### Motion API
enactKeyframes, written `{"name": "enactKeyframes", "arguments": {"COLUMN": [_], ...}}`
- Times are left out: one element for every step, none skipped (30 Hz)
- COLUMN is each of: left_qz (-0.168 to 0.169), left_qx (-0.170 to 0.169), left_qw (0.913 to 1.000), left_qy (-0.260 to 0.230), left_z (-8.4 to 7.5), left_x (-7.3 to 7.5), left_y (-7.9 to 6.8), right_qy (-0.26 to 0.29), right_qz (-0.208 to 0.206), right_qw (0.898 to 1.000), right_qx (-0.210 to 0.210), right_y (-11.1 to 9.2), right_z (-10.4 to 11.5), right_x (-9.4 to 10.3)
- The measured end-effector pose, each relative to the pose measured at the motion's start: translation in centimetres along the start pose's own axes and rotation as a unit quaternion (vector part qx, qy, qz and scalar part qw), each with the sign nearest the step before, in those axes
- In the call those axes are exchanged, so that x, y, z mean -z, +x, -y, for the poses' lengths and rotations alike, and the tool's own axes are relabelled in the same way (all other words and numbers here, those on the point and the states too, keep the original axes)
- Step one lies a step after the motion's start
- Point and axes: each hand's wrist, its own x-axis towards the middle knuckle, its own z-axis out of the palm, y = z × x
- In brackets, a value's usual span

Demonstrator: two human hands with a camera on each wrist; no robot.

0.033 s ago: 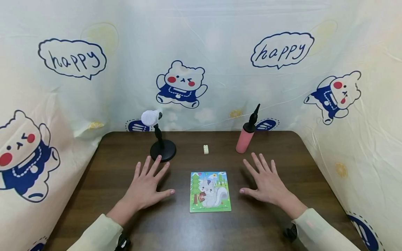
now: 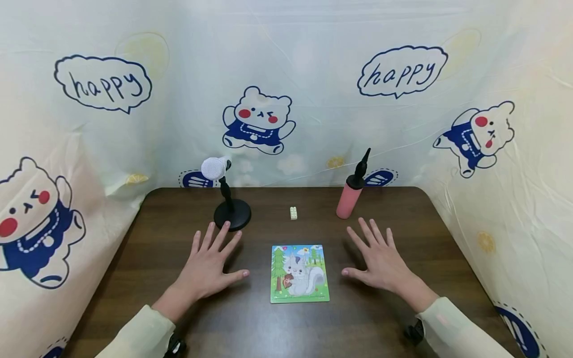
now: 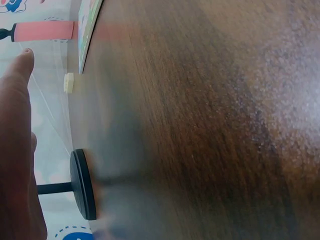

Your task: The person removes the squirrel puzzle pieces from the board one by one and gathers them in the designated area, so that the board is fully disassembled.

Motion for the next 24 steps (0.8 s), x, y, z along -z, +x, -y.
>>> {"name": "enactKeyframes", "arguments": {"left_qz": [0.002,0.003,0.002,0.004,0.004,0.004,0.003,0.002,0.001,0.001,0.000,0.000,0.000,0.000,0.000,-0.001,-0.001,-0.002,-0.002,-0.002,-0.002,-0.003,-0.002,-0.002], "left_qx": [0.000,0.001,0.001,0.001,0.002,0.002,0.002,0.001,0.000,0.000,0.000,0.000,-0.001,-0.001,-0.001,-0.001,-0.002,-0.002,-0.003,-0.004,-0.005,-0.007,-0.008,-0.009], "left_qw": [1.0000,1.0000,1.0000,1.0000,1.0000,1.0000,1.0000,1.0000,1.0000,1.0000,1.0000,1.0000,1.0000,1.0000,1.0000,1.0000,1.0000,1.0000,1.0000,1.0000,1.0000,0.9999,0.9999,0.9999], "left_qy": [-0.001,-0.001,-0.002,-0.003,-0.004,-0.004,-0.003,0.000,0.002,0.005,0.006,0.006,0.006,0.006,0.002,0.000,0.000,-0.002,-0.004,-0.005,-0.007,-0.007,-0.009,-0.013], "left_z": [0.0,0.0,0.0,-0.1,-0.1,-0.1,-0.1,-0.1,-0.2,-0.2,-0.2,-0.2,-0.3,-0.3,-0.4,-0.5,-0.6,-0.7,-0.8,-0.9,-1.1,-1.2,-1.4,-1.6], "left_x": [0.0,0.0,0.1,0.1,0.2,0.2,0.3,0.4,0.4,0.5,0.6,0.6,0.6,0.6,0.6,0.6,0.6,0.5,0.5,0.4,0.4,0.3,0.3,0.3], "left_y": [0.0,0.0,0.1,0.1,0.2,0.2,0.3,0.4,0.4,0.5,0.5,0.5,0.6,0.6,0.6,0.6,0.7,0.7,0.7,0.7,0.7,0.8,0.8,0.9], "right_qy": [-0.001,-0.003,-0.003,-0.003,-0.005,-0.007,-0.008,-0.007,-0.005,-0.006,-0.005,-0.006,-0.007,-0.007,-0.006,-0.004,0.001,0.008,0.016,0.028,0.041,0.053,0.066,0.076], "right_qz": [0.000,-0.002,-0.005,-0.007,-0.009,-0.012,-0.014,-0.015,-0.015,-0.013,-0.013,-0.012,-0.012,-0.013,-0.013,-0.011,-0.011,-0.011,-0.009,-0.006,-0.003,-0.001,0.000,0.000], "right_qw": [1.000,1.000,1.000,1.000,1.000,1.000,1.000,1.000,1.000,1.000,1.000,1.000,1.000,1.000,1.000,1.000,1.000,1.000,1.000,1.000,0.999,0.999,0.998,0.997], "right_qx": [0.000,-0.001,0.000,-0.001,-0.002,-0.002,-0.002,-0.002,-0.003,-0.003,-0.003,-0.003,-0.003,-0.003,-0.003,-0.004,-0.004,-0.005,-0.006,-0.008,-0.010,-0.011,-0.013,-0.013], "right_y": [0.0,-0.1,-0.1,-0.1,-0.1,-0.2,-0.2,-0.2,-0.3,-0.3,-0.3,-0.3,-0.3,-0.2,-0.2,-0.1,-0.1,0.0,0.1,0.2,0.3,0.4,0.6,0.7], "right_z": [0.0,-0.1,-0.1,-0.1,-0.2,-0.3,-0.3,-0.3,-0.4,-0.4,-0.4,-0.4,-0.4,-0.4,-0.4,-0.4,-0.3,-0.3,-0.2,-0.1,-0.1,0.0,0.1,0.2], "right_x": [0.0,0.0,0.0,0.0,0.0,0.1,0.1,0.1,0.1,0.1,0.1,0.1,0.1,0.1,0.2,0.2,0.2,0.3,0.4,0.5,0.6,0.7,0.9,1.0]}}
